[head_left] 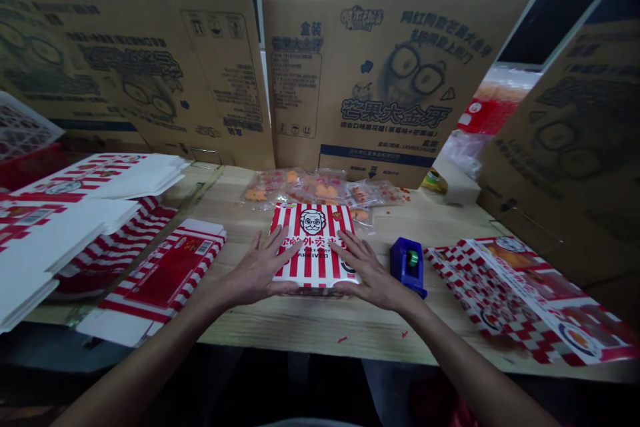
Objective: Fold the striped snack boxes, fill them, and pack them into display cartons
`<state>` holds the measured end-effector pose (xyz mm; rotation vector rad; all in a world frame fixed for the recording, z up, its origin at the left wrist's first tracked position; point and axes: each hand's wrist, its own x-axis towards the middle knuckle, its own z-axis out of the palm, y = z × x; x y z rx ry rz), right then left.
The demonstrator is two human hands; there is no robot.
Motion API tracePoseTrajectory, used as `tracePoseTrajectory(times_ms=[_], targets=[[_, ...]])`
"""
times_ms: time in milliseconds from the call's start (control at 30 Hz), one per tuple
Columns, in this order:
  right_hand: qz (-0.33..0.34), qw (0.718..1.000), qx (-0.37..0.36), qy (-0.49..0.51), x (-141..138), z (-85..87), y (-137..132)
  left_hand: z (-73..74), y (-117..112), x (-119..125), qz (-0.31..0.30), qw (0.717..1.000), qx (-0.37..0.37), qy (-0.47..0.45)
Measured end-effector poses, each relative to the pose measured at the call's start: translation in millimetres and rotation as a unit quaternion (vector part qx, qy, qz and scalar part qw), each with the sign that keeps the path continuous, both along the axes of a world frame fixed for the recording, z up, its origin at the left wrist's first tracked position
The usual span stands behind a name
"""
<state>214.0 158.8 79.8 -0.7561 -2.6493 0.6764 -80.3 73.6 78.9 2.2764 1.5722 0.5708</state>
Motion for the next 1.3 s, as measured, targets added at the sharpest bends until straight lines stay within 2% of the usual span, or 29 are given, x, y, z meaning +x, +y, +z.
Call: tracePoseTrajectory(times_ms=[233, 333, 400, 500, 633, 767, 867, 1000, 1133, 1233, 1300], targets=[[-0.011, 0.995, 0.1, 0.016, -5, -10.2, 0, -2.1, -2, 13, 0.023, 0.998, 0.05, -0.028], [-0.001, 0.994, 0.103, 0.046, -7, -16.9, 2, -4.2, -4, 15, 0.03, 0.995, 0.071, -0.069], [0.01, 0.994, 0.085, 0.071, -6, -16.8, 3, -1.2, -4, 15, 0.028, 0.996, 0.064, -0.064], [0.026, 0.994, 0.056, 0.091, -5, -7.5, 8, 10.1, -3, 15, 0.023, 0.998, 0.055, -0.017], [0.035, 0.995, 0.023, 0.085, -3, 14.4, 18, 21.9, -3, 23, 0.045, 0.997, 0.063, 0.018], [0.067, 0.994, -0.009, 0.081, -1, 32.7, 26, 17.0, -7, 37, 0.08, 0.993, 0.084, 0.007], [0.078, 0.995, -0.009, 0.068, 0, 37.0, 28, 9.4, -9, 41, 0.083, 0.992, 0.092, 0.029], [0.081, 0.995, -0.001, 0.051, 3, 27.0, 22, 3.8, -11, 34, 0.062, 0.994, 0.092, 0.022], [0.059, 0.996, 0.023, 0.067, 6, 9.6, 11, 6.1, -12, 19, 0.001, 0.997, 0.071, 0.019], [0.058, 0.995, 0.05, 0.064, 8, 0.9, 4, 12.1, -15, 14, -0.026, 0.993, 0.064, 0.095], [0.072, 0.992, 0.08, 0.06, 8, -2.1, 2, 15.5, -19, 19, -0.018, 0.983, 0.084, 0.162]])
